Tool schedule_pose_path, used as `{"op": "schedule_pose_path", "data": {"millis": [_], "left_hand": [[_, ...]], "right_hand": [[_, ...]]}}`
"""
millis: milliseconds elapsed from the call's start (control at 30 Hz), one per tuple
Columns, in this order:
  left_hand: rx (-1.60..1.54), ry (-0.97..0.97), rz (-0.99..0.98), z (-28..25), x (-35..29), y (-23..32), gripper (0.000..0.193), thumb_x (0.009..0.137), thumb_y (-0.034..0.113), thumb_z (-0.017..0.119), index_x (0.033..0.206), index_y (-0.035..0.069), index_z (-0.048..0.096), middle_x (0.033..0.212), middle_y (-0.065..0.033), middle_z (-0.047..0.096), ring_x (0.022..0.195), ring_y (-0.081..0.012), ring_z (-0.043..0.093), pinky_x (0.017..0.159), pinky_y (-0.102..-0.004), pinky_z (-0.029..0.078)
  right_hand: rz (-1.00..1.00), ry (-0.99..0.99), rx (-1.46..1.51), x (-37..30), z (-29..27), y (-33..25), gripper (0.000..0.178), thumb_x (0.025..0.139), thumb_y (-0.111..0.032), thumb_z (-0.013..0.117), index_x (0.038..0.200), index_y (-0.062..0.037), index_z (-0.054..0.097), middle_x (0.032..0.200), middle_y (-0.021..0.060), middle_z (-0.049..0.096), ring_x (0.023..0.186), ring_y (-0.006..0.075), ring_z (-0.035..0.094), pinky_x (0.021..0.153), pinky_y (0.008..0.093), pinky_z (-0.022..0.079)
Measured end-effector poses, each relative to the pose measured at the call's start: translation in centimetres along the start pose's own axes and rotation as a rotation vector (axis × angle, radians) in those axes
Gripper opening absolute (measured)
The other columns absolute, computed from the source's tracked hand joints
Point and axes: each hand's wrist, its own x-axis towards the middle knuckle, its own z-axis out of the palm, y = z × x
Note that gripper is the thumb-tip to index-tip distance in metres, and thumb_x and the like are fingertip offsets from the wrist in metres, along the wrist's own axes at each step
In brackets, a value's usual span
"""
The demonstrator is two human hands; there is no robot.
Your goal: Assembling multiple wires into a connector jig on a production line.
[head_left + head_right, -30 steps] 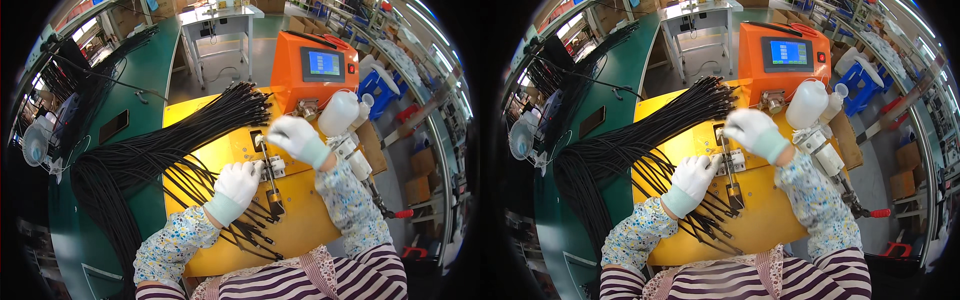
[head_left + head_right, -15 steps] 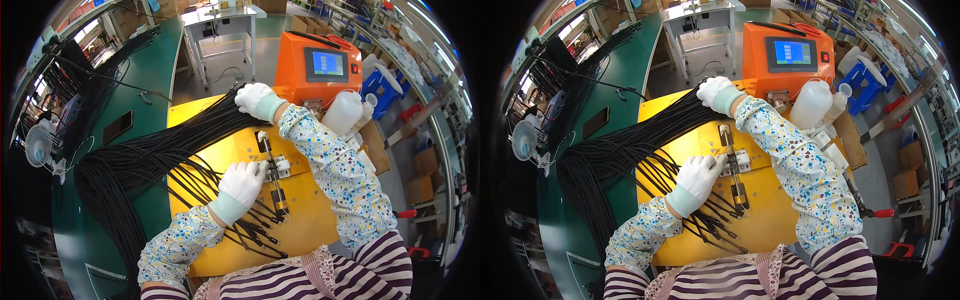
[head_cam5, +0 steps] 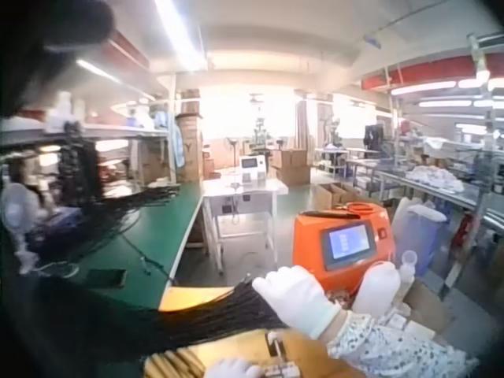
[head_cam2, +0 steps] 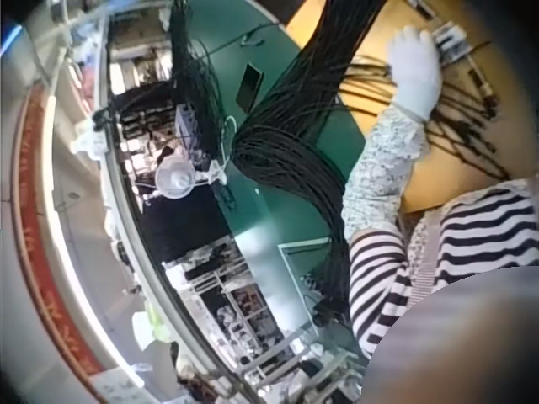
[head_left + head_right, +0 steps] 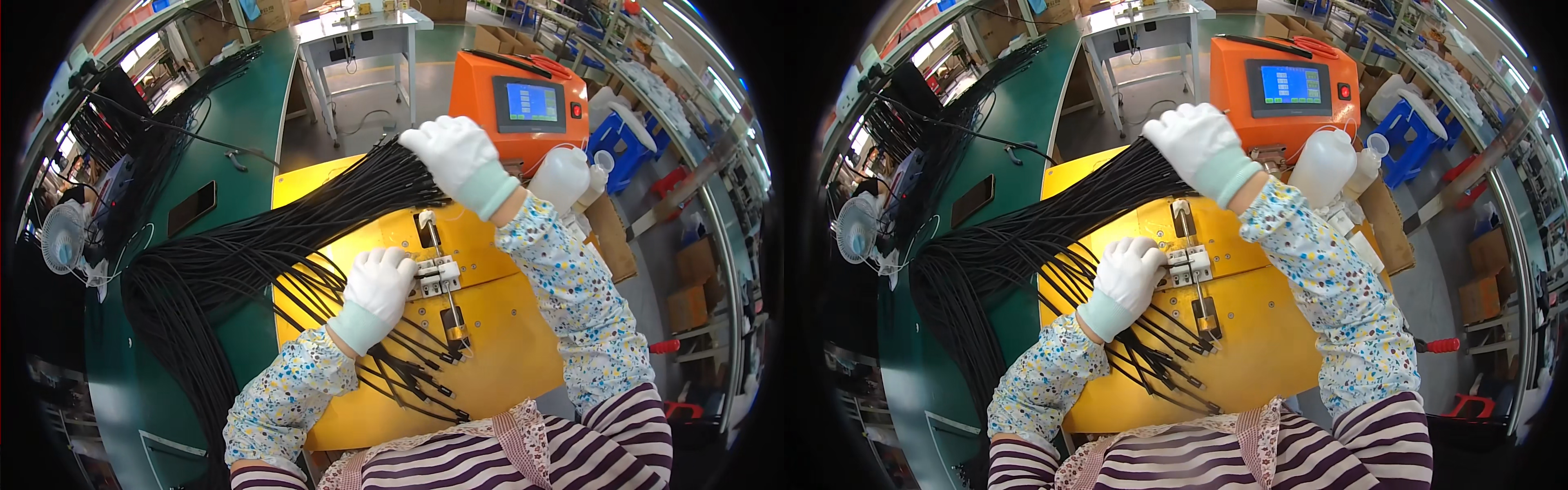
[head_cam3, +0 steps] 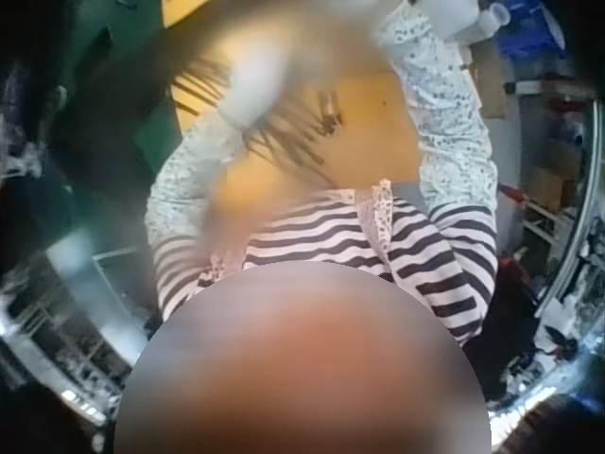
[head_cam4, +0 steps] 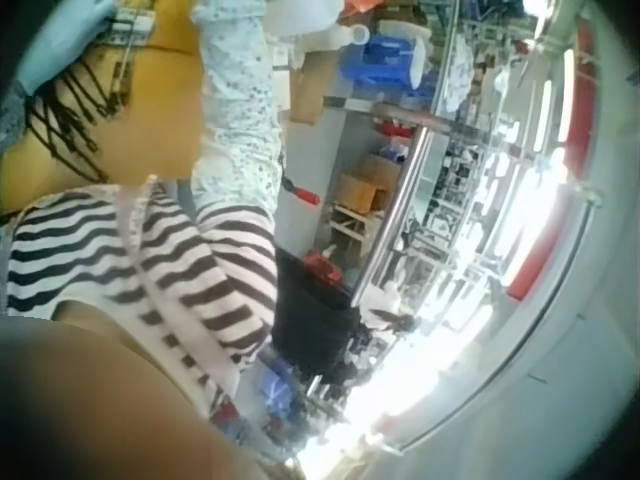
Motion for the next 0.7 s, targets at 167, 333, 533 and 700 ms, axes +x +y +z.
{"op": "schedule_pose_path", "data": {"millis": [167,333,533,700], "left_hand": [[-0.06,-0.269,0.041,-4.4,1.3,0.4,0.035,0.075,0.015,0.071,0.109,0.008,0.062,0.099,-0.0056,0.062,0.1,-0.0265,0.057,0.089,-0.0378,0.043],[-0.416,-0.159,0.123,-7.8,1.2,2.3,0.039,0.08,0.016,0.071,0.115,0.006,0.061,0.112,-0.0088,0.064,0.116,-0.0296,0.054,0.099,-0.0382,0.042],[-0.823,-0.239,-0.411,-3.1,0.8,2.0,0.038,0.085,0.016,0.07,0.119,0.002,0.061,0.102,-0.0135,0.069,0.097,-0.024,0.066,0.087,-0.0332,0.052],[-0.835,-0.163,-0.389,-3.3,1.0,2.6,0.029,0.088,0.015,0.068,0.112,-0.001,0.064,0.092,-0.0139,0.071,0.08,-0.0179,0.068,0.079,-0.0293,0.053]], "right_hand": [[0.205,-0.095,0.018,-3.8,-2.9,1.1,0.01,0.084,-0.012,0.061,0.094,-0.0125,0.063,0.08,0.0061,0.058,0.08,0.0263,0.059,0.07,0.038,0.046],[0.065,-0.292,0.644,-8.3,-4.8,-5.2,0.014,0.085,-0.009,0.062,0.098,-0.0096,0.065,0.09,0.0111,0.063,0.086,0.0329,0.06,0.074,0.0411,0.05],[0.298,-0.192,1.035,-10.4,-6.0,-7.2,0.016,0.086,-0.008,0.064,0.102,-0.0033,0.065,0.092,0.0109,0.066,0.086,0.0285,0.065,0.074,0.0361,0.052],[0.841,-0.377,1.363,-11.9,-6.3,-5.9,0.018,0.09,-0.012,0.061,0.101,0.0012,0.065,0.084,0.0075,0.067,0.079,0.0122,0.063,0.07,0.0283,0.051]]}}
